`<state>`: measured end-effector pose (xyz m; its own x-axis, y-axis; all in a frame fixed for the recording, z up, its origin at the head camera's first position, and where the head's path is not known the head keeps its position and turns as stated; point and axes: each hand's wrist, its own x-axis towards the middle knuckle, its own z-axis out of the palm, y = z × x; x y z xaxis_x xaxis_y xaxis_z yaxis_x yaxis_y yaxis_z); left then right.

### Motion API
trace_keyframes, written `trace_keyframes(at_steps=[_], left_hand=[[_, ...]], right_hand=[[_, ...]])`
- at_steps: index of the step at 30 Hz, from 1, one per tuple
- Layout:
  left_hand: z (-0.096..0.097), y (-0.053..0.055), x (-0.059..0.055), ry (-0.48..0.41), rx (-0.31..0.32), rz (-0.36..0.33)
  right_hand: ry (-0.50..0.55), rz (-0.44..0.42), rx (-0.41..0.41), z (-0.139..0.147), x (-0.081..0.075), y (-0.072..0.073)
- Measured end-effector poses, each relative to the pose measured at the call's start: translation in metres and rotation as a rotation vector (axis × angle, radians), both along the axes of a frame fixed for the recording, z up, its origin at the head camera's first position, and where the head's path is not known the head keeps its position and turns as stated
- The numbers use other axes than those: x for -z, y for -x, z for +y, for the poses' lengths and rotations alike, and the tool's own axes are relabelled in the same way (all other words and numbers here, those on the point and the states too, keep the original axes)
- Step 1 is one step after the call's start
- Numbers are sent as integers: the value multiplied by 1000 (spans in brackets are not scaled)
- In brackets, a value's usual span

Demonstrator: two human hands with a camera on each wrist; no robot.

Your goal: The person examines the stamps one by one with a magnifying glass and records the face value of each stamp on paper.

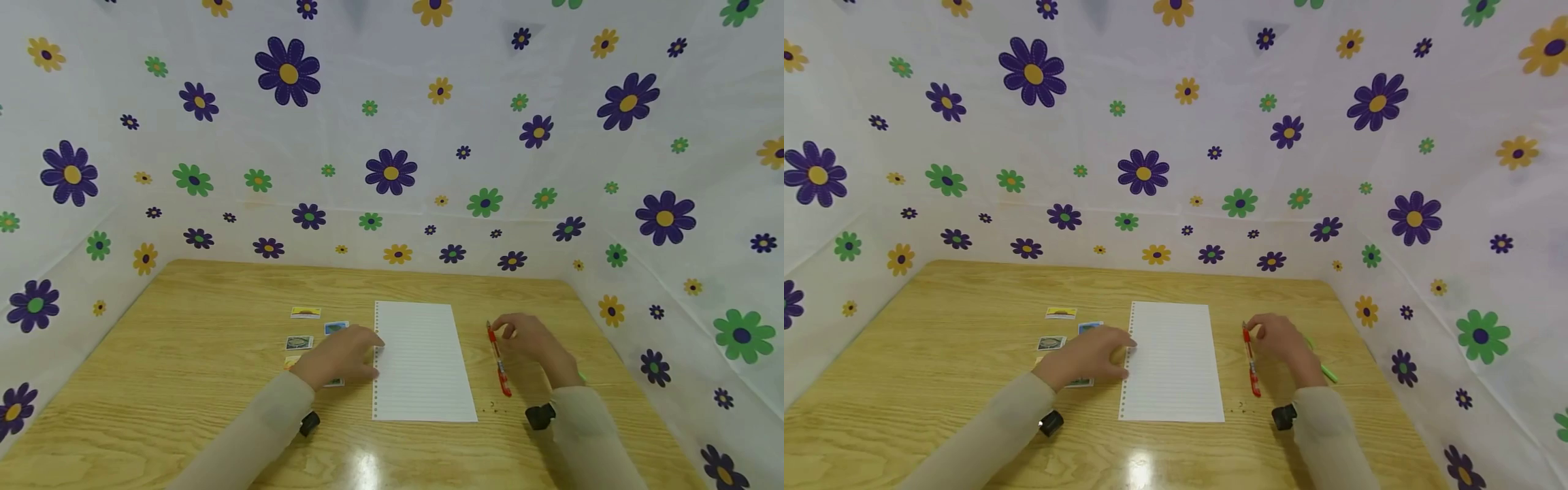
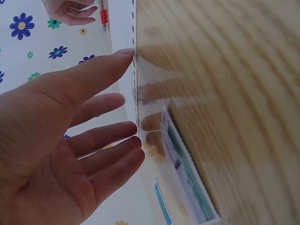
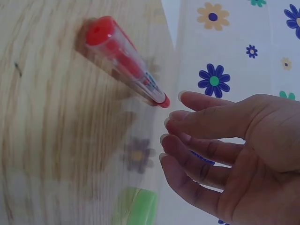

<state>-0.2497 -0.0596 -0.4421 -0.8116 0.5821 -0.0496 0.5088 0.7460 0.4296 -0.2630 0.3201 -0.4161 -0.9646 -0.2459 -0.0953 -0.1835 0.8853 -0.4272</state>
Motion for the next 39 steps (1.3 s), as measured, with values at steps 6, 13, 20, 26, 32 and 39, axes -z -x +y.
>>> trace_keyframes(at_steps=[6,13,20,26,32,39], left_hand=[[2,6,-1,-11,-18,-11],[2,9,1,-40,-40,-52],[3,8,1,-57,-62,-83],[3,6,2,-74,-71,-88],[3,5,4,-72,-77,-100],[3,5,3,-78,-67,-92]], right_hand=[[-29,-44,-9,-4,3,7],[-44,17,-67,-7,10,13],[-66,82,-53,-13,12,12],[-44,146,-48,-11,13,12],[-26,141,-39,-10,17,13],[17,202,-1,-11,19,14]])
